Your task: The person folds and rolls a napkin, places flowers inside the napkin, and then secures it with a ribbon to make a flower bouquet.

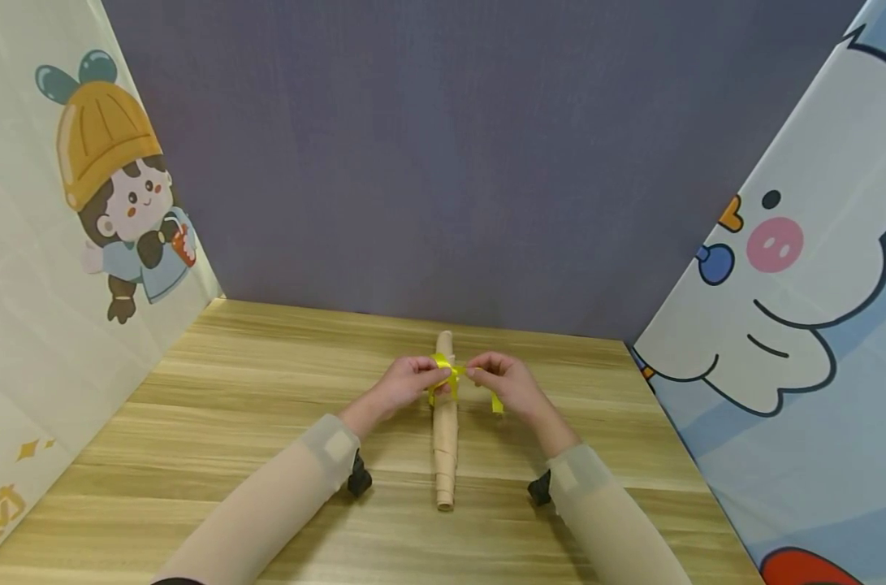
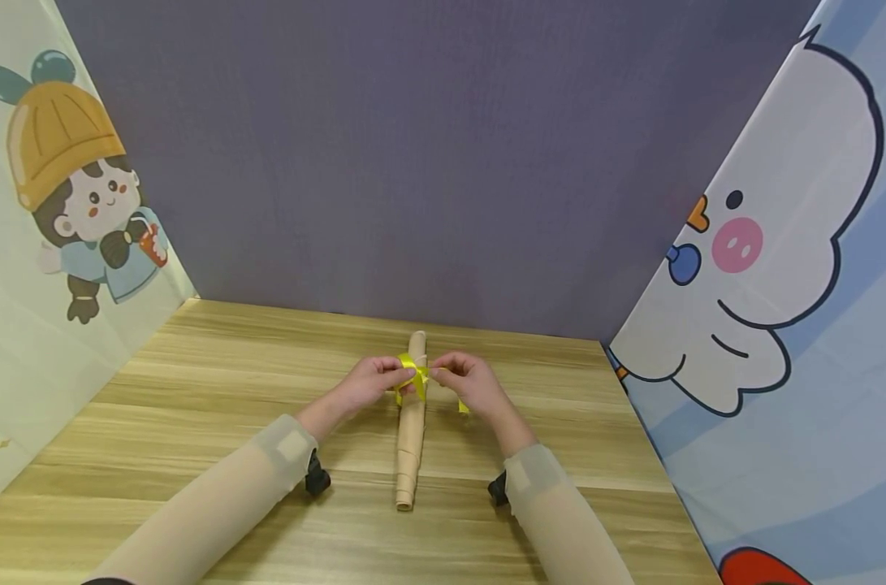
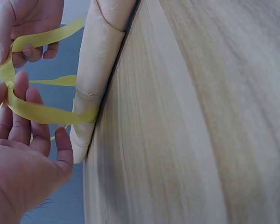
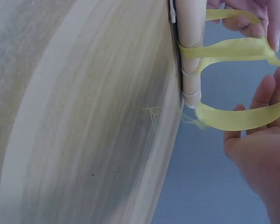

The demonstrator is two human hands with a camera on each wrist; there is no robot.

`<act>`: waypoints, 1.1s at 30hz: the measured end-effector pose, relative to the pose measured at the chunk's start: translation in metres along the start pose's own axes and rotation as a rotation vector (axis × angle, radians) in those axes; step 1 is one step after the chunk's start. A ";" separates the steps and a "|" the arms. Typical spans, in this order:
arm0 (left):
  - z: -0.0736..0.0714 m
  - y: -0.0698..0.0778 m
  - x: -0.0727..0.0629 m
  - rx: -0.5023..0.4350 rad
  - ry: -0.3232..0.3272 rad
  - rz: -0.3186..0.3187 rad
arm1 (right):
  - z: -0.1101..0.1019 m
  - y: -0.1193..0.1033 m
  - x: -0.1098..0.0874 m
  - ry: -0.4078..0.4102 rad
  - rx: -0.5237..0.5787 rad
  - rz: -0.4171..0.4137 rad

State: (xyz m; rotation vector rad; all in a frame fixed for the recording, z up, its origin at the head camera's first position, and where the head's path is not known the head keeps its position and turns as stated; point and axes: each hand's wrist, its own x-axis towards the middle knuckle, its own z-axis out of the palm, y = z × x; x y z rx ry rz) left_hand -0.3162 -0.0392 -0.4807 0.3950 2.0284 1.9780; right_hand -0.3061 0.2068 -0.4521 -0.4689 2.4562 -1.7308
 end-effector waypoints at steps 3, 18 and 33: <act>0.001 -0.001 0.000 0.002 0.002 0.003 | 0.001 0.000 -0.001 -0.009 -0.001 -0.004; 0.000 0.005 0.001 -0.033 -0.040 -0.012 | 0.006 -0.009 -0.002 -0.020 -0.018 -0.020; 0.003 0.011 0.000 -0.002 -0.043 0.003 | 0.008 -0.014 0.000 0.001 -0.030 -0.025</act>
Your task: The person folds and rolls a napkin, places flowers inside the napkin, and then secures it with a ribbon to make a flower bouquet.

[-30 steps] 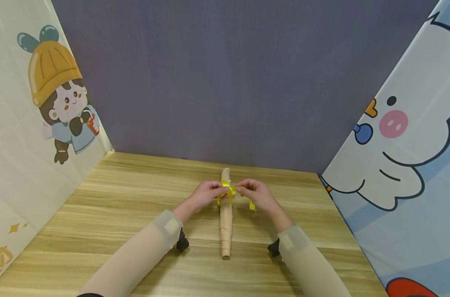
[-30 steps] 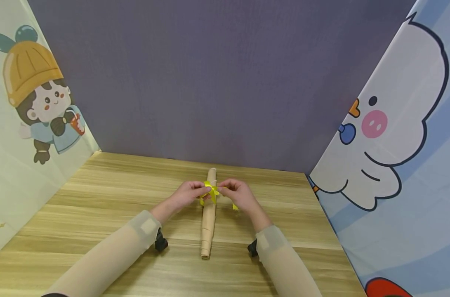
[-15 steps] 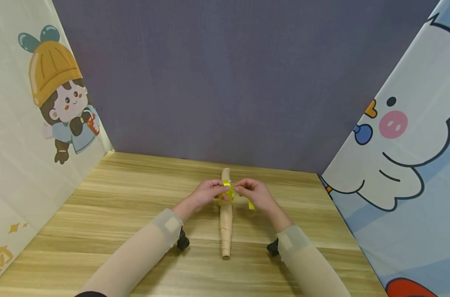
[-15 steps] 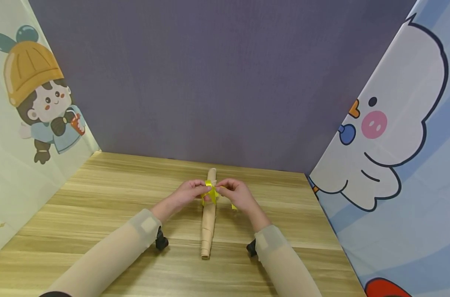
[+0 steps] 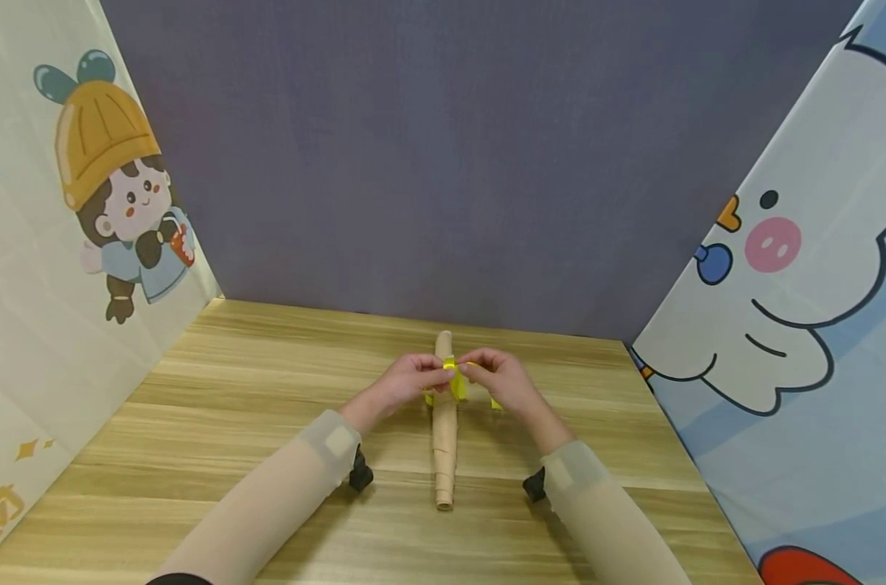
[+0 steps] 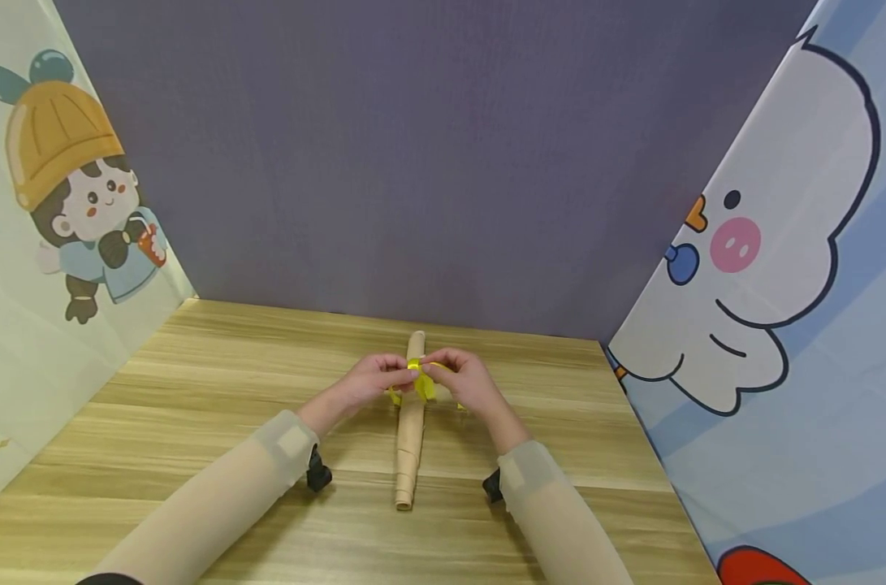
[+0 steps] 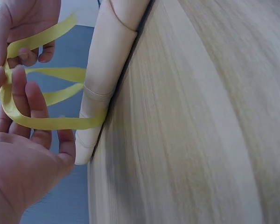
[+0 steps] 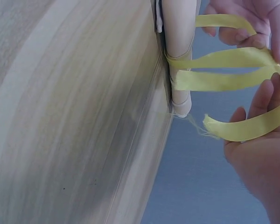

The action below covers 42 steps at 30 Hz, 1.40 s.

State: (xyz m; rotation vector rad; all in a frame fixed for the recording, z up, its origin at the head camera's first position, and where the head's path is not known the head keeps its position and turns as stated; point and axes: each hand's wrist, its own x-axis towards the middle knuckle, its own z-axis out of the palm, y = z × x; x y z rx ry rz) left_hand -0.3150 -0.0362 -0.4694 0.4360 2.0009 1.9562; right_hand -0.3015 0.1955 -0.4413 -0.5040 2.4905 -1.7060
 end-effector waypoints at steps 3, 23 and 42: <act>0.000 -0.001 0.001 0.000 -0.018 0.006 | 0.001 0.000 0.002 0.003 -0.002 -0.008; -0.003 -0.002 -0.004 0.003 0.015 0.014 | 0.004 0.002 0.001 0.079 -0.013 0.026; -0.005 -0.005 -0.001 -0.100 0.044 -0.013 | 0.016 0.006 -0.008 -0.050 -0.085 -0.024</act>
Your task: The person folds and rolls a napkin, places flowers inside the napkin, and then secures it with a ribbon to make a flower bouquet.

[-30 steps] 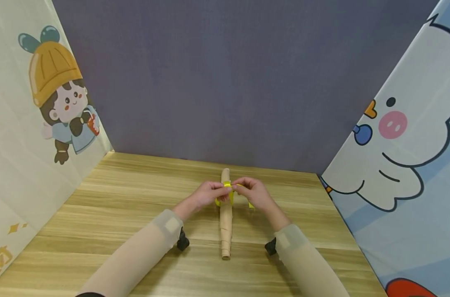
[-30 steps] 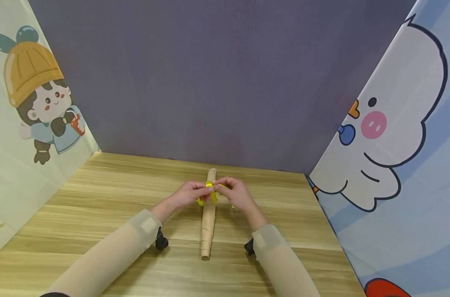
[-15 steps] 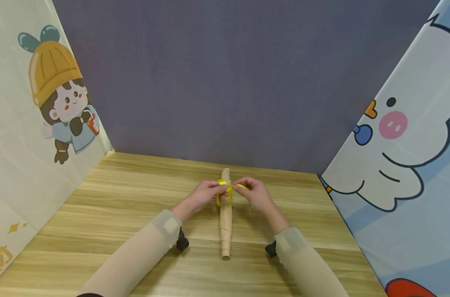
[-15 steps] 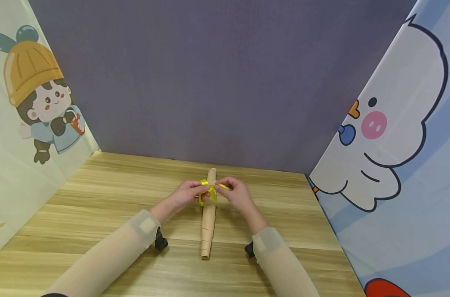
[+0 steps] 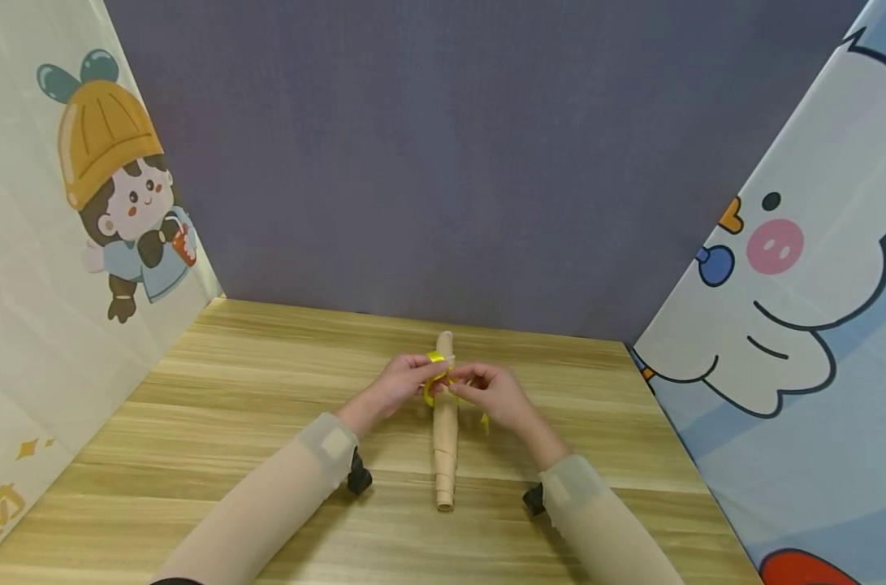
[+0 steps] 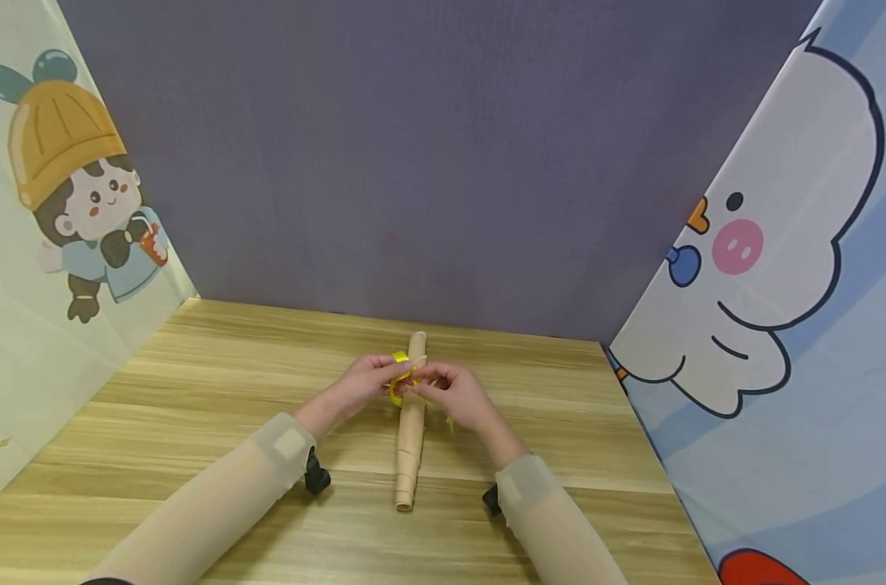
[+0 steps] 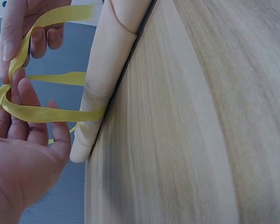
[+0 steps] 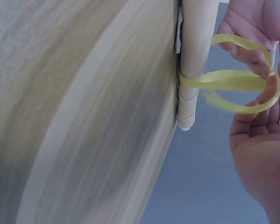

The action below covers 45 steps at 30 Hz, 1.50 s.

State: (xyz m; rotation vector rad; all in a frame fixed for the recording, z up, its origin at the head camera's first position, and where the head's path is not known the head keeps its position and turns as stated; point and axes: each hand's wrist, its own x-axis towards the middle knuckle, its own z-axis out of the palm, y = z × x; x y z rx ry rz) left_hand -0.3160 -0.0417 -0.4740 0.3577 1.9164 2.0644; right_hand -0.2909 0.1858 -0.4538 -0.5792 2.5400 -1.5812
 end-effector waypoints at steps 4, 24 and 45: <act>0.000 0.000 -0.001 0.014 -0.003 -0.001 | -0.001 0.001 -0.002 -0.036 -0.011 -0.024; 0.001 0.004 -0.003 0.011 0.004 -0.014 | 0.003 0.010 0.005 0.030 0.058 -0.017; 0.002 0.000 0.000 0.072 0.017 0.014 | 0.006 0.012 0.008 0.020 0.049 -0.001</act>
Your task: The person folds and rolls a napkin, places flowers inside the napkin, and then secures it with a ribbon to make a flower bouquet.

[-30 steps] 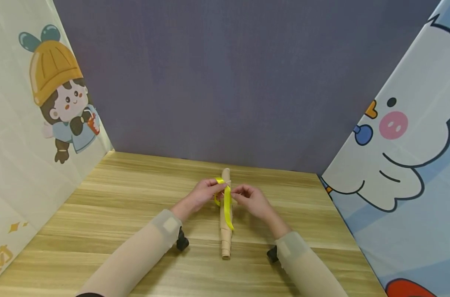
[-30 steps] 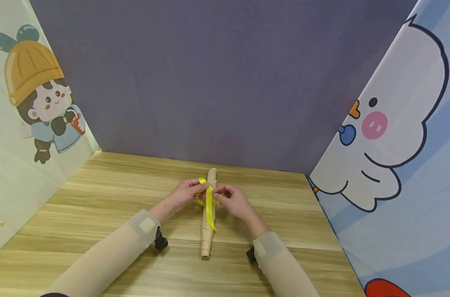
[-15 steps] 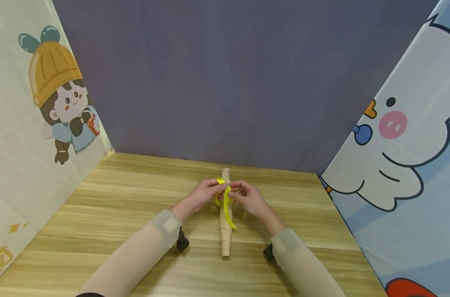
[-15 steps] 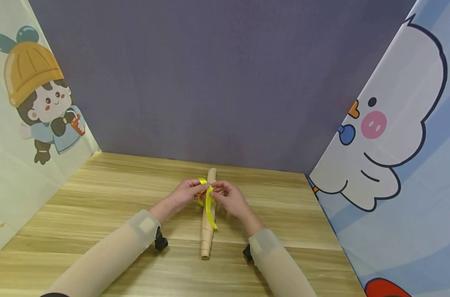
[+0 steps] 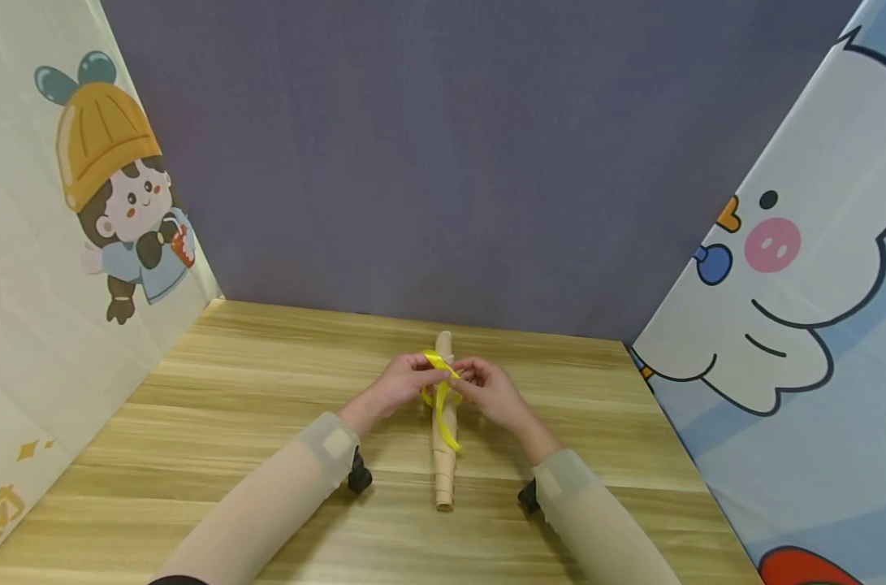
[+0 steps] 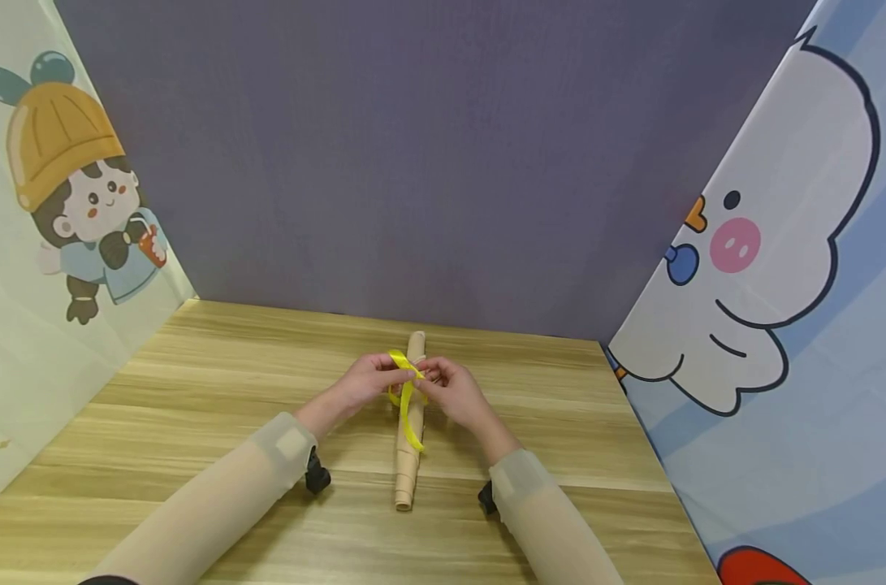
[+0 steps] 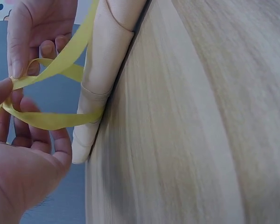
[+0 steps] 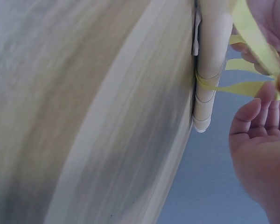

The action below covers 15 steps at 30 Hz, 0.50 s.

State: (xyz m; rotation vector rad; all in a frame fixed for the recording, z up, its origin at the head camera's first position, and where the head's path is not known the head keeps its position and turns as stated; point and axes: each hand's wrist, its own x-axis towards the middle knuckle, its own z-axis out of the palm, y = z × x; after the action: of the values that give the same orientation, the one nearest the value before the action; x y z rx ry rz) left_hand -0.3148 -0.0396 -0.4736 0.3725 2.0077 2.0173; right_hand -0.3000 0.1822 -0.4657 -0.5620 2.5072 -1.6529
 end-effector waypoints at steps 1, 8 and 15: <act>0.000 0.000 0.000 0.002 0.003 0.000 | 0.000 0.000 0.000 0.000 -0.001 0.001; 0.002 -0.001 0.000 -0.018 0.001 -0.003 | -0.001 0.001 0.000 0.011 -0.017 0.008; -0.001 -0.004 0.001 -0.041 0.004 -0.003 | -0.002 0.003 -0.001 0.014 -0.003 0.008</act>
State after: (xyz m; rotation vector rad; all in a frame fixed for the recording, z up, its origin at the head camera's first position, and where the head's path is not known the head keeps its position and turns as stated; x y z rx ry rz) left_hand -0.3156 -0.0401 -0.4779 0.3562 1.9651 2.0553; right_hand -0.3005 0.1851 -0.4679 -0.5417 2.5185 -1.6557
